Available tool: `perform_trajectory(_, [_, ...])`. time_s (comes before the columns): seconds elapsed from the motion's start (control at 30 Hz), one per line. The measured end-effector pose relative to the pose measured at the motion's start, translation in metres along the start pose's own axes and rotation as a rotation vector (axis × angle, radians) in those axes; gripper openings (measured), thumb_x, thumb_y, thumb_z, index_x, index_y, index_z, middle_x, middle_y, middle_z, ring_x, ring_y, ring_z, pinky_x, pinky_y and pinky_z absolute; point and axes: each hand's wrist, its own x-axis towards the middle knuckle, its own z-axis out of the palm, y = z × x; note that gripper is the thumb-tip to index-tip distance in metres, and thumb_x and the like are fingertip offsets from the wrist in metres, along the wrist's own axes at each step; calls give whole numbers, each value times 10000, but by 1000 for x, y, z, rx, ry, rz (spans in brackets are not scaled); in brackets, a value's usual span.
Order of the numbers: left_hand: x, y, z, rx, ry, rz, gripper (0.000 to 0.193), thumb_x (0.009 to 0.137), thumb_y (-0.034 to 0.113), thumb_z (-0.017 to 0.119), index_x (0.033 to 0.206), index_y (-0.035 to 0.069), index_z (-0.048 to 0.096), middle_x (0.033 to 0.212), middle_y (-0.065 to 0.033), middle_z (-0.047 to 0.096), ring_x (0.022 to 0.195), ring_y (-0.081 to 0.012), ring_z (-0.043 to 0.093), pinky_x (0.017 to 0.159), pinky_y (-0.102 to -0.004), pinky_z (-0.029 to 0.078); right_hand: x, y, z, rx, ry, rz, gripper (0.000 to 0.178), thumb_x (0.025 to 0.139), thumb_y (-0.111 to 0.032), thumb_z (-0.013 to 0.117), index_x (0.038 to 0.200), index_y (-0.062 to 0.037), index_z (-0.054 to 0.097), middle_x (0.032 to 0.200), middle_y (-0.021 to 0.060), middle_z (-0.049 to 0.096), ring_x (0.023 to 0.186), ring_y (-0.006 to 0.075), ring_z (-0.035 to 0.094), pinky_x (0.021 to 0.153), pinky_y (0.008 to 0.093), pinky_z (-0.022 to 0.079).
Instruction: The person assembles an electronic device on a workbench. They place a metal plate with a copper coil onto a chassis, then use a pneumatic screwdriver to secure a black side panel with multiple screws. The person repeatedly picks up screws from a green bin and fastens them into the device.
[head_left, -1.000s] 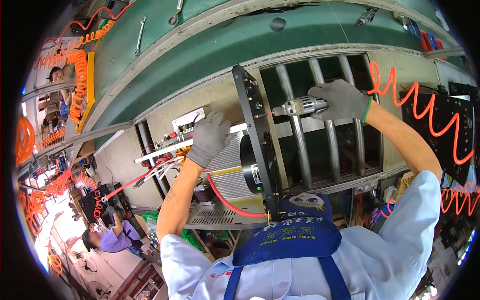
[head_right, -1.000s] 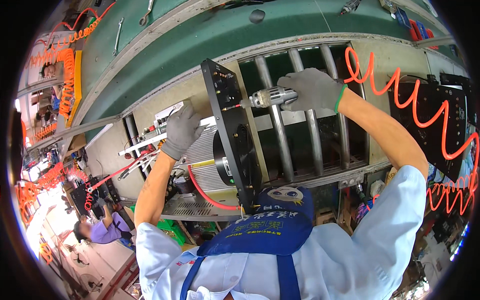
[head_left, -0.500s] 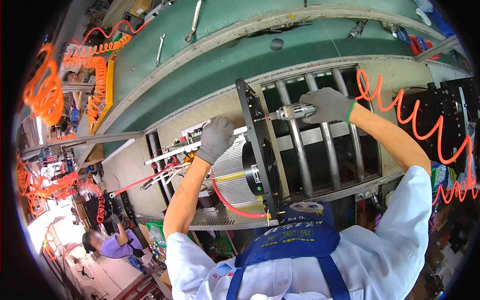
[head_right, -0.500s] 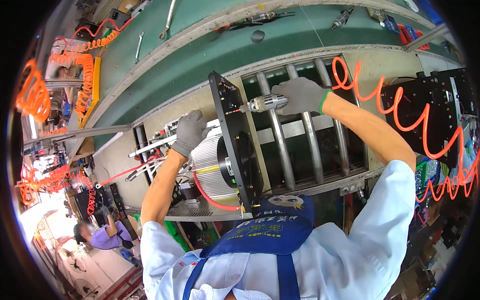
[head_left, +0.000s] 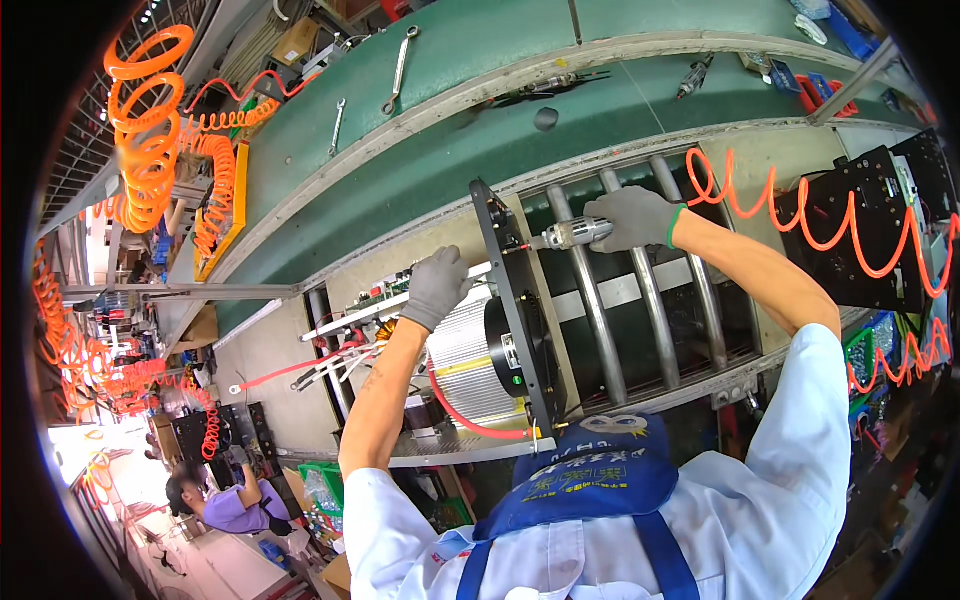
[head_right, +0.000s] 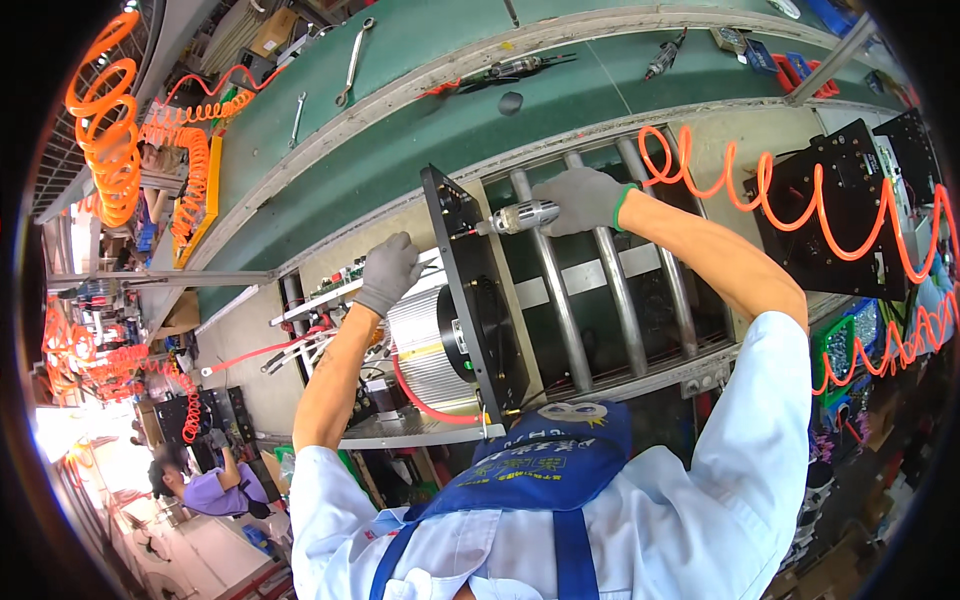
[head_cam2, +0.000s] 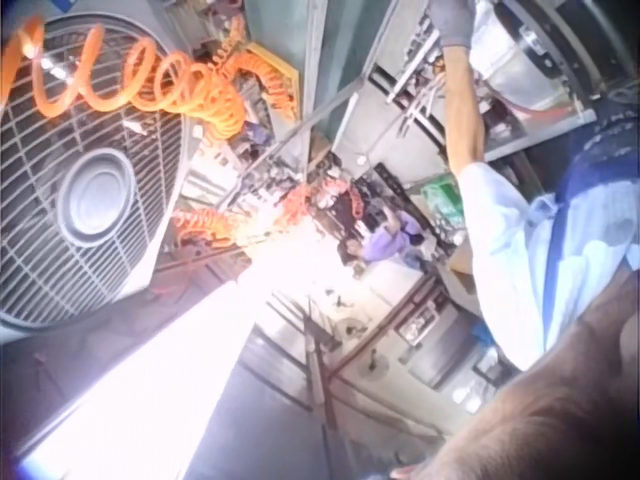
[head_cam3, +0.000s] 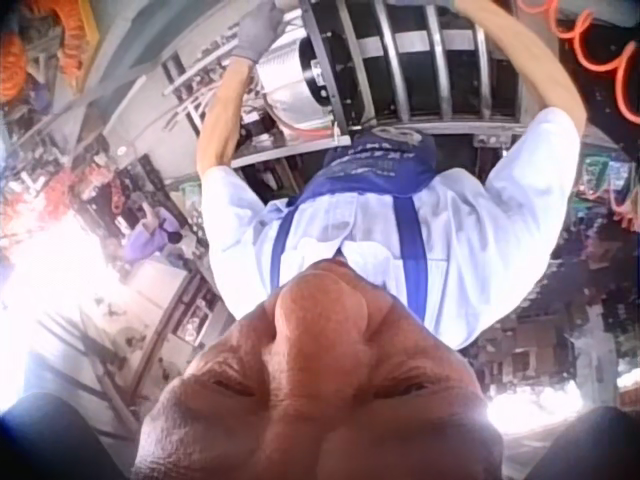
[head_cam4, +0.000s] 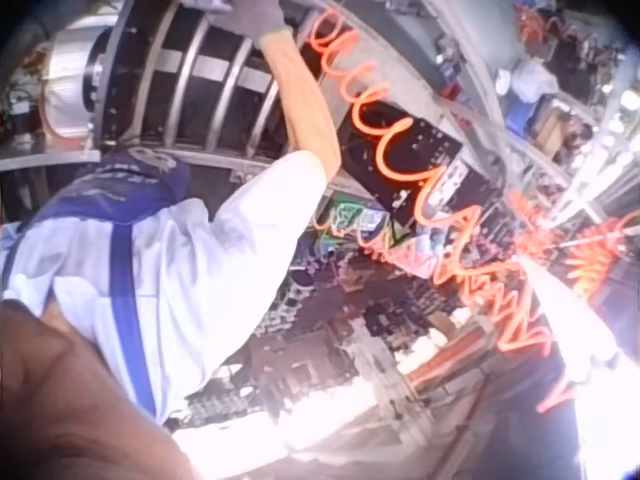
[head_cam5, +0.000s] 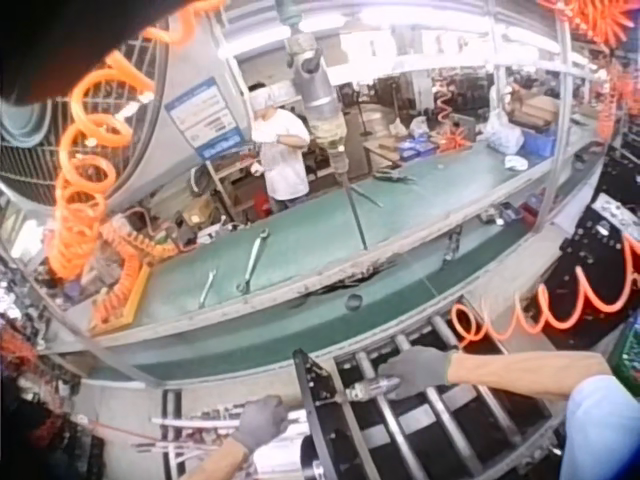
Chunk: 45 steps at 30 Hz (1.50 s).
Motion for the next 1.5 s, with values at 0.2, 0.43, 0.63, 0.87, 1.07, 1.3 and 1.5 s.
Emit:
perform_trajectory(0.2, [-1,0,-2,-16,5,4,210,768,288,768,789,112,655,931,-83,574,910,-271,633,729,-430,558,4,2,2,-3,-53,32,416,796,-430,734,1035,-98,664,959,148,712,924,388,699,821,505,549])
perform_trajectory(0.43, [-4,-2,1,-28,-2,0,227,765,283,767,817,107,633,935,-91,564,904,-290,625,746,-449,546,10,2,2,-23,-104,44,458,806,-436,730,1088,-82,663,998,150,712,970,380,691,849,494,546])
perform_trajectory(0.63, [-2,-1,-1,-30,13,9,239,766,295,767,816,108,626,924,-87,556,887,-289,624,718,-452,542,11,7,8,-16,-90,23,466,805,-430,732,1099,-77,656,985,158,707,956,393,686,840,499,543])
perform_trajectory(0.87, [-3,-2,-1,-19,28,17,244,766,303,766,804,108,622,930,-81,553,896,-283,622,701,-447,542,11,4,7,14,-86,32,458,797,-419,744,1086,-77,647,971,161,705,942,408,683,826,507,538])
perform_trajectory(1.07, [-3,-1,-2,-33,-60,-28,222,767,280,771,848,117,643,967,-79,569,952,-278,629,795,-450,548,12,7,12,22,-85,36,446,802,-408,745,1082,-76,647,972,161,706,938,411,681,825,506,537])
perform_trajectory(1.3, [-3,0,-3,-22,-66,-27,234,779,298,766,851,114,642,973,-78,571,963,-272,628,788,-438,553,15,9,13,19,-95,27,451,796,-403,754,1083,-71,651,979,168,705,948,409,679,832,500,537])
perform_trajectory(1.5, [-3,0,-4,-4,-73,-26,233,786,310,763,854,116,652,975,-76,573,975,-268,625,786,-437,557,15,10,13,25,-73,8,440,794,-392,756,1074,-69,650,974,170,702,945,412,677,829,499,535])
